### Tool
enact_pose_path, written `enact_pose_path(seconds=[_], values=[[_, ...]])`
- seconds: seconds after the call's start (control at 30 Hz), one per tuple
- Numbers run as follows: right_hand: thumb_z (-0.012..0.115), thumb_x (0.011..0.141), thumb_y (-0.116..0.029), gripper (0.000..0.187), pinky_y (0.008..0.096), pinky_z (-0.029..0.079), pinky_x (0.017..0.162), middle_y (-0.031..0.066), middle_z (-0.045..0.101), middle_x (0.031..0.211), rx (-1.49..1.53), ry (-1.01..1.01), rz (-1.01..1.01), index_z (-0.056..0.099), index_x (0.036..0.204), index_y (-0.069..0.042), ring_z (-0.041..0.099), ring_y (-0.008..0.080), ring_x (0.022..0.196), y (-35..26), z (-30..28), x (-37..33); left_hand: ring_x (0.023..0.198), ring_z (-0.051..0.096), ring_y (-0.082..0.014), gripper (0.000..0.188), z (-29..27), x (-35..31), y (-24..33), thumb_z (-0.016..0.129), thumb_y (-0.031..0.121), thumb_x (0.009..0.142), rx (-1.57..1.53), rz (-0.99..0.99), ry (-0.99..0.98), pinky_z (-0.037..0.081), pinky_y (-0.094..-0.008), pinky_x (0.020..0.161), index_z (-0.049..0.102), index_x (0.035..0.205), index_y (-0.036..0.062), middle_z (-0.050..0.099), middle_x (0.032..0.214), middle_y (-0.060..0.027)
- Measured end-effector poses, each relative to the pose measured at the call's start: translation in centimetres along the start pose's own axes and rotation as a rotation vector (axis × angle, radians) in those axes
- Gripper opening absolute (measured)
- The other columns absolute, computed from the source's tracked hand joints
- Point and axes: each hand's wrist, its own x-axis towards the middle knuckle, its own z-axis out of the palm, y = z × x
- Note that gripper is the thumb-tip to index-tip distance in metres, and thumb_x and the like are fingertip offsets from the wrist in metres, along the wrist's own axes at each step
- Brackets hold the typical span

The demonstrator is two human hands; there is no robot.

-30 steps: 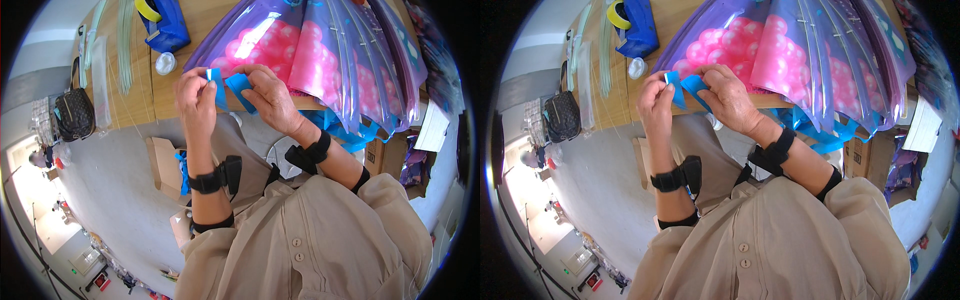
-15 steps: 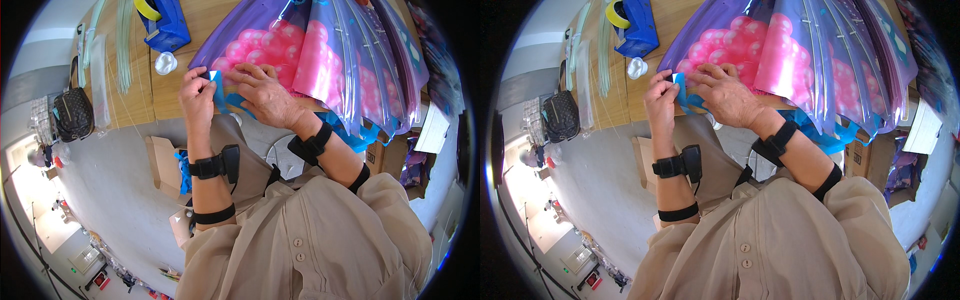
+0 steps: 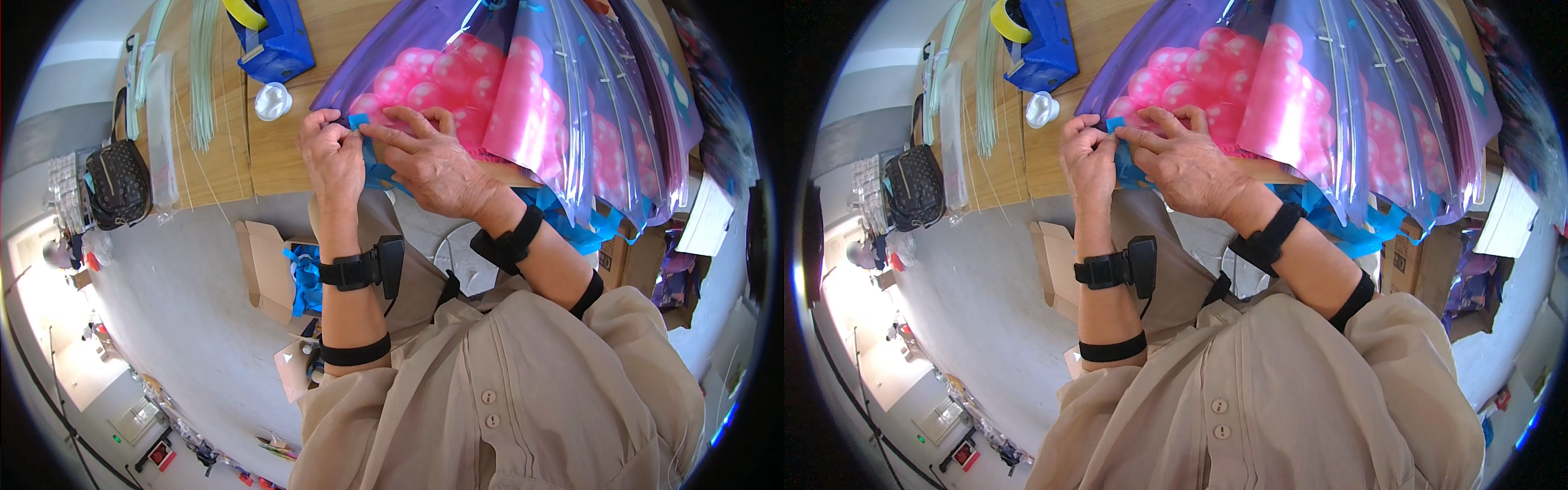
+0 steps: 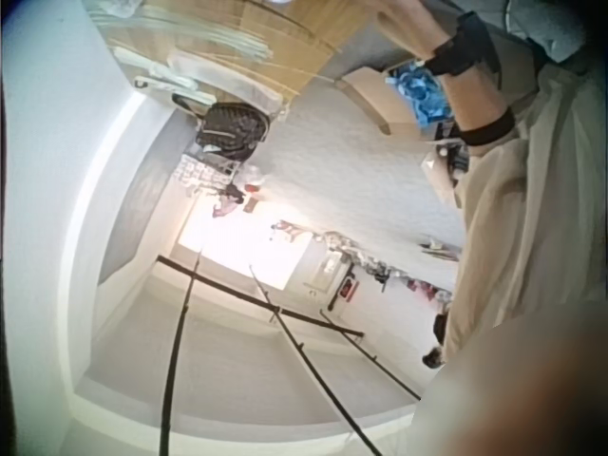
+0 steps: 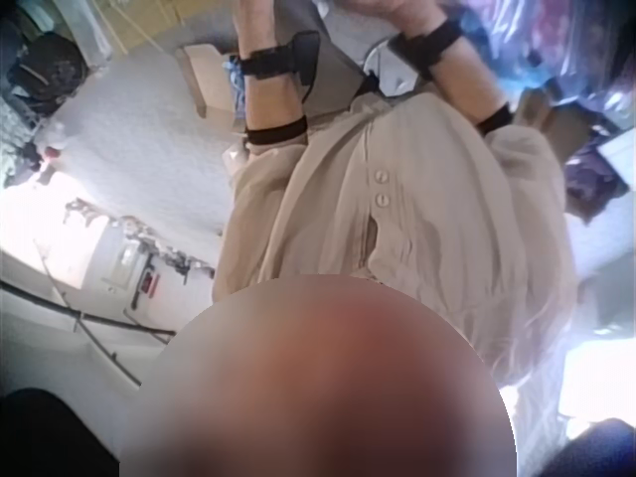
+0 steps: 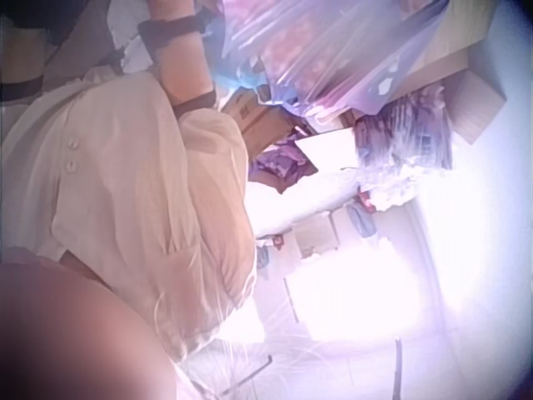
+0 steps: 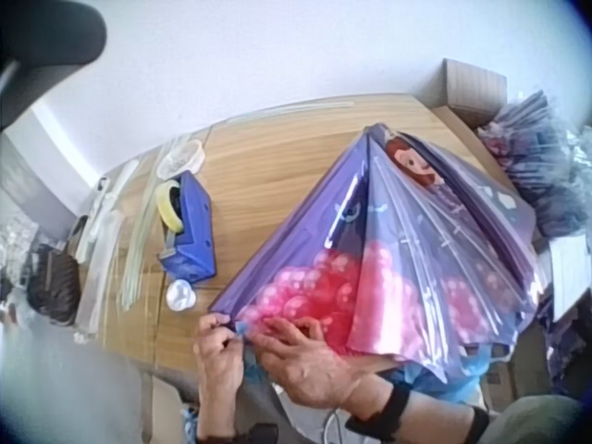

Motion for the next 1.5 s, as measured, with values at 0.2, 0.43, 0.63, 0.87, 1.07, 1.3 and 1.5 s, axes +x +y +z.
enact_pose_path(seconds=[0.2, 0.43, 0.63, 0.87, 1.07, 1.3, 1.5], values=[[0.068, 0.071, -0.010, 0.024, 0.0487, 0.029, 0.094, 0.0044, 0.046, 0.137, -0.034, -0.025, 0.036, 0.058, 0.091, -0.004, 0.037, 0.0294, 0.126, -0.6, 0.0, 0.1, 0.097, 0.047, -0.0313, 0.010, 0.1, 0.2, -0.4, 0.065, -0.001, 0.067, 0.033, 0.041, -0.012, 0.039, -0.0399, 0.085, 0.057, 0.061, -0.0013, 0.056, 0.102, -0.0108], [0.066, 0.073, -0.010, 0.022, 0.0499, 0.027, 0.096, 0.0086, 0.047, 0.135, -0.062, -0.030, 0.056, 0.057, 0.091, -0.002, 0.036, 0.0301, 0.127, -0.8, 0.2, 0.2, 0.097, 0.047, -0.0325, 0.009, 0.2, 0.2, 0.2, 0.065, -0.001, 0.065, 0.124, 0.029, -0.017, 0.040, -0.0404, 0.085, 0.058, 0.059, -0.0024, 0.056, 0.102, -0.0119], [0.056, 0.076, -0.010, 0.027, 0.0543, 0.029, 0.094, 0.0098, 0.048, 0.133, -0.083, -0.046, 0.052, 0.059, 0.101, -0.001, 0.038, 0.0312, 0.125, -0.7, 0.2, 0.4, 0.091, 0.050, -0.0323, 0.012, -0.3, 0.4, 0.3, 0.068, 0.001, 0.064, 0.302, 0.067, -0.002, 0.041, -0.0416, 0.084, 0.056, 0.062, -0.0008, 0.056, 0.093, -0.0143], [0.064, 0.075, -0.012, 0.022, 0.0489, 0.027, 0.094, 0.0080, 0.044, 0.137, -0.069, -0.030, 0.076, 0.057, 0.092, -0.001, 0.034, 0.0299, 0.128, -1.0, 0.2, 0.4, 0.082, 0.054, -0.0218, 0.013, -5.3, 4.2, 3.1, 0.067, 0.007, 0.075, 0.080, 0.066, 0.295, 0.044, -0.0343, 0.072, 0.061, 0.087, 0.0053, 0.057, 0.089, -0.0097], [0.057, 0.077, -0.011, 0.026, 0.0514, 0.027, 0.095, 0.0072, 0.047, 0.134, -0.073, -0.058, 0.078, 0.059, 0.100, -0.001, 0.036, 0.0290, 0.126, -1.0, -0.1, 0.3, 0.065, 0.054, -0.0166, 0.023, -7.4, 11.9, 4.5, 0.064, 0.012, 0.082, -0.152, -0.339, 0.220, 0.046, -0.0300, 0.063, 0.065, 0.098, -0.0042, 0.056, 0.071, -0.0062], [0.057, 0.079, -0.012, 0.025, 0.0507, 0.027, 0.097, 0.0073, 0.048, 0.134, -0.064, -0.051, 0.085, 0.059, 0.101, 0.000, 0.036, 0.0285, 0.127, -1.0, -0.1, 0.3, 0.051, 0.049, -0.0147, 0.014, -7.4, 14.8, 3.3, 0.068, 0.009, 0.075, -0.320, -0.530, 0.091, 0.043, -0.0314, 0.056, 0.064, 0.082, -0.0021, 0.057, 0.071, -0.0070], [0.066, 0.076, -0.015, 0.019, 0.0498, 0.026, 0.095, 0.0069, 0.042, 0.139, -0.057, -0.053, 0.084, 0.055, 0.085, -0.002, 0.032, 0.0295, 0.130, -1.0, 0.0, 0.4, 0.054, 0.045, -0.0141, 0.010, -7.5, 14.4, 1.6, 0.067, 0.001, 0.072, -0.898, -0.494, 0.185, 0.044, -0.0332, 0.058, 0.057, 0.071, 0.0032, 0.051, 0.066, -0.0046]])
